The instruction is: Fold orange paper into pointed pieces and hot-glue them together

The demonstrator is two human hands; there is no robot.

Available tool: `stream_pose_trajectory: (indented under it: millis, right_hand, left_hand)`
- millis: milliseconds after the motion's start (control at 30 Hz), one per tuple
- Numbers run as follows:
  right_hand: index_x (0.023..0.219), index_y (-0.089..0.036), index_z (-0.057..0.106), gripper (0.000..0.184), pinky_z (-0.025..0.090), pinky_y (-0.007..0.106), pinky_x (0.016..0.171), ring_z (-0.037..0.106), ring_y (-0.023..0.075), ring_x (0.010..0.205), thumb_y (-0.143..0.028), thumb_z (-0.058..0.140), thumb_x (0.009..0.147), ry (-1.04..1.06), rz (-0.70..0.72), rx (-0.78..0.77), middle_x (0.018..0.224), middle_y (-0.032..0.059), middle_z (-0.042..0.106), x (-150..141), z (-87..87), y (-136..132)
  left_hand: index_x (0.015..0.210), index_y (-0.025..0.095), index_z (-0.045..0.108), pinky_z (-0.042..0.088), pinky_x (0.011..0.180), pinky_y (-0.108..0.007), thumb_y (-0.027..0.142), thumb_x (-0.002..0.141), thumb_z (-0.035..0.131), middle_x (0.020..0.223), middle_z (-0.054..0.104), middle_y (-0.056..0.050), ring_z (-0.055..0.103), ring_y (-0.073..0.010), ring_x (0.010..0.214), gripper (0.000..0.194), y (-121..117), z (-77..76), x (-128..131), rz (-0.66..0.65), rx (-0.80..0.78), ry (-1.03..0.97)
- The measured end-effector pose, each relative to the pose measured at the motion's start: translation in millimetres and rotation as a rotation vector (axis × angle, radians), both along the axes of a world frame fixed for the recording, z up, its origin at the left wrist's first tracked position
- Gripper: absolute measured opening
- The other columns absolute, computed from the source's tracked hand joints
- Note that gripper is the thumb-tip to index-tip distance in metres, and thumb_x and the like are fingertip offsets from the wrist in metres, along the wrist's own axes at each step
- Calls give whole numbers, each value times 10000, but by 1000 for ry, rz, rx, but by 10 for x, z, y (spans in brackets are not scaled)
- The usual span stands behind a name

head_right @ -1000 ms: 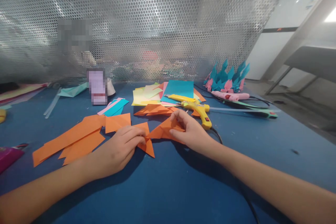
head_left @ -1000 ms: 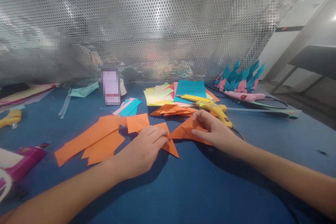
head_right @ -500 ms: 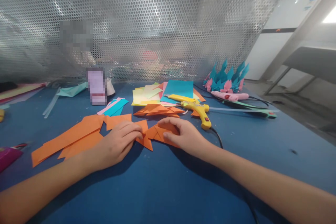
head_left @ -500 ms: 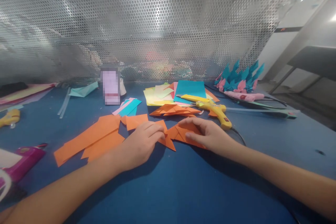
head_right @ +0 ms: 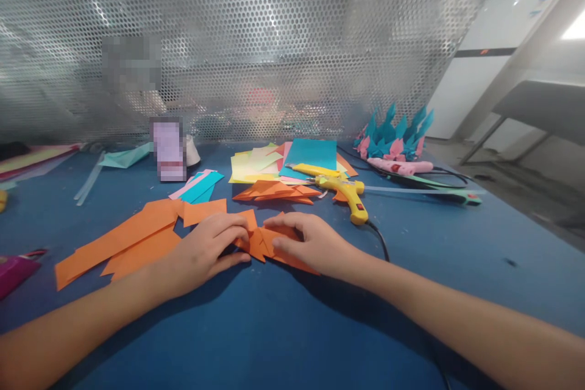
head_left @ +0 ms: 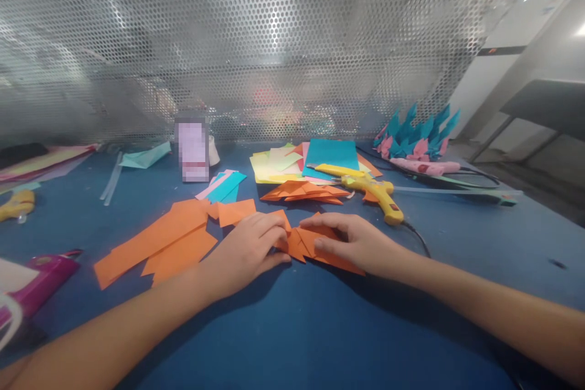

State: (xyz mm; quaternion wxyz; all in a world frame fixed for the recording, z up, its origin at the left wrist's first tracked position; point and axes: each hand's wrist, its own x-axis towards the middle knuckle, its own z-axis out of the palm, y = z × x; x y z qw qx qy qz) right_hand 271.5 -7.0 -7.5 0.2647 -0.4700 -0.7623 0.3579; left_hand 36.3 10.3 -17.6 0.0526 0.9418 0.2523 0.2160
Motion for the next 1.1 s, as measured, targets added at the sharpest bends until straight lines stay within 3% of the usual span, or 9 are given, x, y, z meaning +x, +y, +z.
stream_pose_trajectory:
  millis: [133,367,567,833,1100]
  right_hand:
    - [1125,-204,638,331,459,381,945,605,228,1069,-286,565,813,56,2,-51,1157,42,662,-5,4,-7]
    - [1094,-217,649,323,451,392,953,613,218,1037,-198,557,785,20,-22,86,1108,30,681,-2,-45,-29]
    - [1087,-223,662,326,443,398,969,606,222,1068,-196,544,785,48,-62,101,1122,31,681,-1,-25,-31]
    - [1105,-239,661,364,461,383,943,614,221,1053,-176,563,760,4,-8,91,1123,20,681,-67,-8,-68]
    - [1120,-254,656,367,467,387,929,614,228,1048,-186,568,770,1,6,72,1128,14,678,-56,-20,-55]
  left_hand:
    - [949,166,539,457,880,-391,285,916,525,1071,570,-85,545,-219,993,124,3,-25,7,1,8,-30]
    - [887,175,517,471,827,-328,251,922,513,991,565,-53,553,-176,920,85,-16,7,42,-32,-51,-92]
    - [855,173,511,478,790,-328,263,923,507,974,572,-54,559,-179,895,113,-21,0,49,-19,-11,-93]
    - [869,179,502,472,860,-357,245,924,504,1019,572,-67,554,-195,986,87,-20,-13,41,-46,-8,-110]
    - [871,170,516,485,804,-335,241,923,506,968,563,-57,544,-177,910,89,-27,1,46,-32,-45,-92]
